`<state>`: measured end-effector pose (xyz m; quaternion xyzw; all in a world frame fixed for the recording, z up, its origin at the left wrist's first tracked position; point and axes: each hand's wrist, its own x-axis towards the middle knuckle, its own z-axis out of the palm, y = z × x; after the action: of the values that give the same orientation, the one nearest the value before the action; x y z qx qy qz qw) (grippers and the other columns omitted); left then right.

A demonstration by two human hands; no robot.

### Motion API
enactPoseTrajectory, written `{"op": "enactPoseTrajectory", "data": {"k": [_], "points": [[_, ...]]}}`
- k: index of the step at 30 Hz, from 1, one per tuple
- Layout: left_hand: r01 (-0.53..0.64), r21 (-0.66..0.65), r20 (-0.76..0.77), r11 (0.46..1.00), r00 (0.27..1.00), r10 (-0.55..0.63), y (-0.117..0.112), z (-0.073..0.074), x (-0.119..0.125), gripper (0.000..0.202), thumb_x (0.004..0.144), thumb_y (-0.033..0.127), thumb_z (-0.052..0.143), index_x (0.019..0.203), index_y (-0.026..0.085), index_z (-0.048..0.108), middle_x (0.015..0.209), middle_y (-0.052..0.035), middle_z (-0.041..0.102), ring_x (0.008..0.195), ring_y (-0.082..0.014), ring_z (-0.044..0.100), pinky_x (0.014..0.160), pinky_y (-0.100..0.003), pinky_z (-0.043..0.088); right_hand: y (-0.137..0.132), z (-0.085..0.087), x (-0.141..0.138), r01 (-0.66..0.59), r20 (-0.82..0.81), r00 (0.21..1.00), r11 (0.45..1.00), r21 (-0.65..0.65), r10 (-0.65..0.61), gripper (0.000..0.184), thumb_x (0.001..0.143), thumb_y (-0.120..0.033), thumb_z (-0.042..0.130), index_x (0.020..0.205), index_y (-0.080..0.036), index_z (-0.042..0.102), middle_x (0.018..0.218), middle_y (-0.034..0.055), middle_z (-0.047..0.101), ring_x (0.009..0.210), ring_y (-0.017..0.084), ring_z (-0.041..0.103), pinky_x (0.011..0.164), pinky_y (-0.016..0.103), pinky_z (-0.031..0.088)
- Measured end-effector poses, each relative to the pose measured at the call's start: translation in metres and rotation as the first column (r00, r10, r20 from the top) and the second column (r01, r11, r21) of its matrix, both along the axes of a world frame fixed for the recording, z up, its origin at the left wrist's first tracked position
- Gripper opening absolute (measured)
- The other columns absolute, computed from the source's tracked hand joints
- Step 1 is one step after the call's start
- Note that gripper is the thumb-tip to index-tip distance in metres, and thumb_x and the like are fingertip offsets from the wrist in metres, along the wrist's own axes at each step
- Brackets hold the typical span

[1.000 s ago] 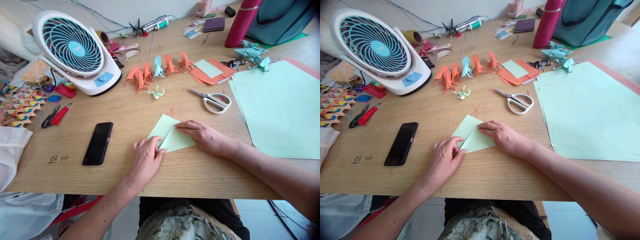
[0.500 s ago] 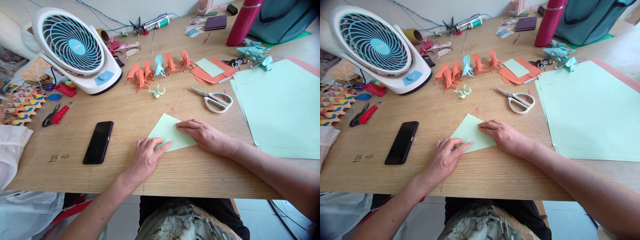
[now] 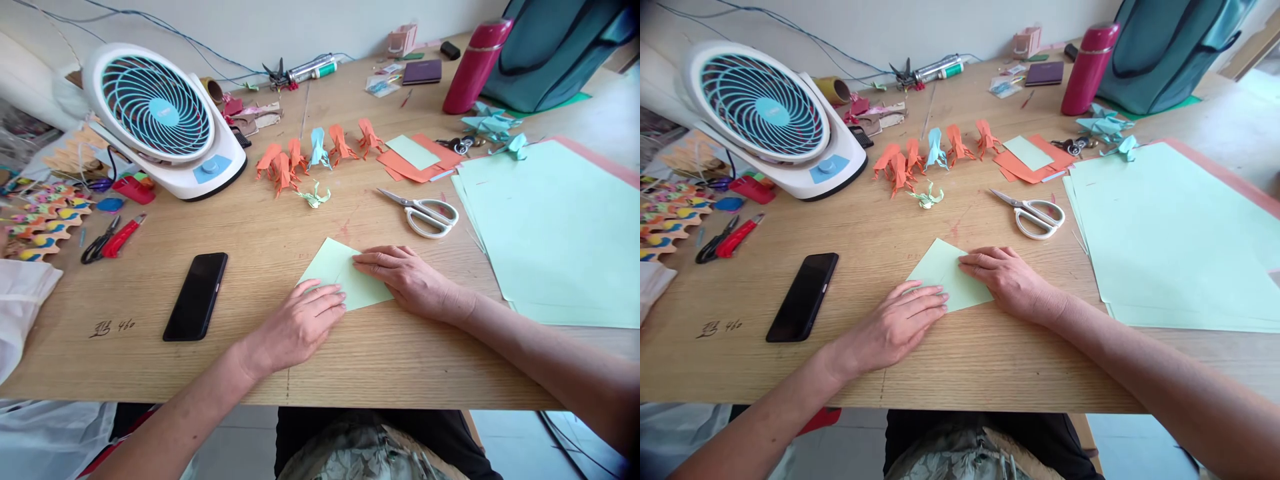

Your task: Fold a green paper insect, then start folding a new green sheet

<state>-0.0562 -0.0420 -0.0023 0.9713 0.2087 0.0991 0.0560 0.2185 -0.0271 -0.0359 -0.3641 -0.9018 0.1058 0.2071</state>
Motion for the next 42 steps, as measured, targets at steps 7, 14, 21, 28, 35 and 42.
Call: {"op": "enactPoseTrajectory", "data": {"k": [7, 14, 21, 28, 35, 42], "points": [[-0.040, 0.169, -0.049, 0.985, 0.998, 0.049, 0.023, -0.011, 0.036, 0.026, 0.100, 0.014, 0.042, 0.116, 0.017, 0.062, 0.104, -0.0067, 0.067, 0.087, -0.0185, 0.063, 0.076, -0.031, 0.053, -0.003, 0.003, -0.002, 0.049, -0.010, 0.999, 0.999, -0.023, -0.049, 0.048, 0.093, -0.001, 0.042, 0.136, -0.017, 0.058, 0.138, 0.0138, 0.063, 0.128, 0.027, 0.056, 0.099, 0.047, 0.048], [-0.025, -0.006, 0.035, 1.000, 0.999, 0.025, 0.038, -0.022, 0.036, 0.021, 0.097, 0.026, 0.057, 0.115, 0.017, 0.063, 0.130, -0.0127, 0.063, 0.118, -0.0266, 0.059, 0.096, -0.043, 0.051, -0.007, 0.004, 0.002, 0.159, -0.012, 0.987, 0.987, 0.004, -0.158, 0.055, 0.091, -0.001, 0.044, 0.139, -0.023, 0.056, 0.139, 0.0124, 0.061, 0.128, 0.030, 0.055, 0.100, 0.050, 0.048], [0.015, -0.272, 0.129, 0.962, 0.991, 0.021, 0.050, -0.027, 0.035, 0.032, 0.101, 0.013, 0.041, 0.128, 0.020, 0.056, 0.149, -0.0090, 0.054, 0.141, -0.0224, 0.047, 0.114, -0.044, 0.040, -0.018, 0.011, 0.011, 0.089, -0.065, 0.995, 0.983, 0.160, -0.079, 0.049, 0.094, -0.005, 0.044, 0.140, -0.022, 0.052, 0.119, 0.0138, 0.067, 0.101, 0.026, 0.063, 0.086, 0.044, 0.052], [0.114, -0.400, 0.205, 0.909, 0.978, -0.033, 0.057, -0.029, 0.031, 0.038, 0.100, 0.017, 0.047, 0.137, 0.020, 0.052, 0.149, -0.0092, 0.053, 0.144, -0.0207, 0.043, 0.119, -0.043, 0.036, -0.020, 0.024, -0.012, -0.357, 0.194, 0.926, 0.918, 0.173, 0.323, 0.041, 0.100, -0.010, 0.040, 0.136, -0.020, 0.056, 0.097, 0.0088, 0.068, 0.078, 0.021, 0.060, 0.069, 0.037, 0.050], [0.097, -0.438, 0.193, 0.894, 0.981, -0.011, 0.056, -0.029, 0.032, 0.043, 0.101, 0.015, 0.043, 0.144, 0.017, 0.048, 0.151, -0.0112, 0.051, 0.145, -0.0183, 0.041, 0.121, -0.040, 0.034, -0.015, 0.028, -0.035, -0.413, 0.349, 0.876, 0.892, 0.184, 0.333, 0.036, 0.096, -0.013, 0.046, 0.128, -0.019, 0.062, 0.099, 0.0095, 0.063, 0.087, 0.024, 0.057, 0.075, 0.039, 0.050], [0.116, -0.429, 0.224, 0.896, 0.974, -0.019, 0.055, -0.029, 0.032, 0.045, 0.100, 0.019, 0.048, 0.145, 0.017, 0.048, 0.150, -0.0133, 0.051, 0.145, -0.0199, 0.041, 0.121, -0.039, 0.034, -0.015, 0.028, -0.039, -0.406, 0.374, 0.870, 0.897, 0.175, 0.321, 0.039, 0.097, -0.014, 0.044, 0.134, -0.018, 0.057, 0.103, 0.0092, 0.061, 0.093, 0.024, 0.056, 0.085, 0.042, 0.048]]}}
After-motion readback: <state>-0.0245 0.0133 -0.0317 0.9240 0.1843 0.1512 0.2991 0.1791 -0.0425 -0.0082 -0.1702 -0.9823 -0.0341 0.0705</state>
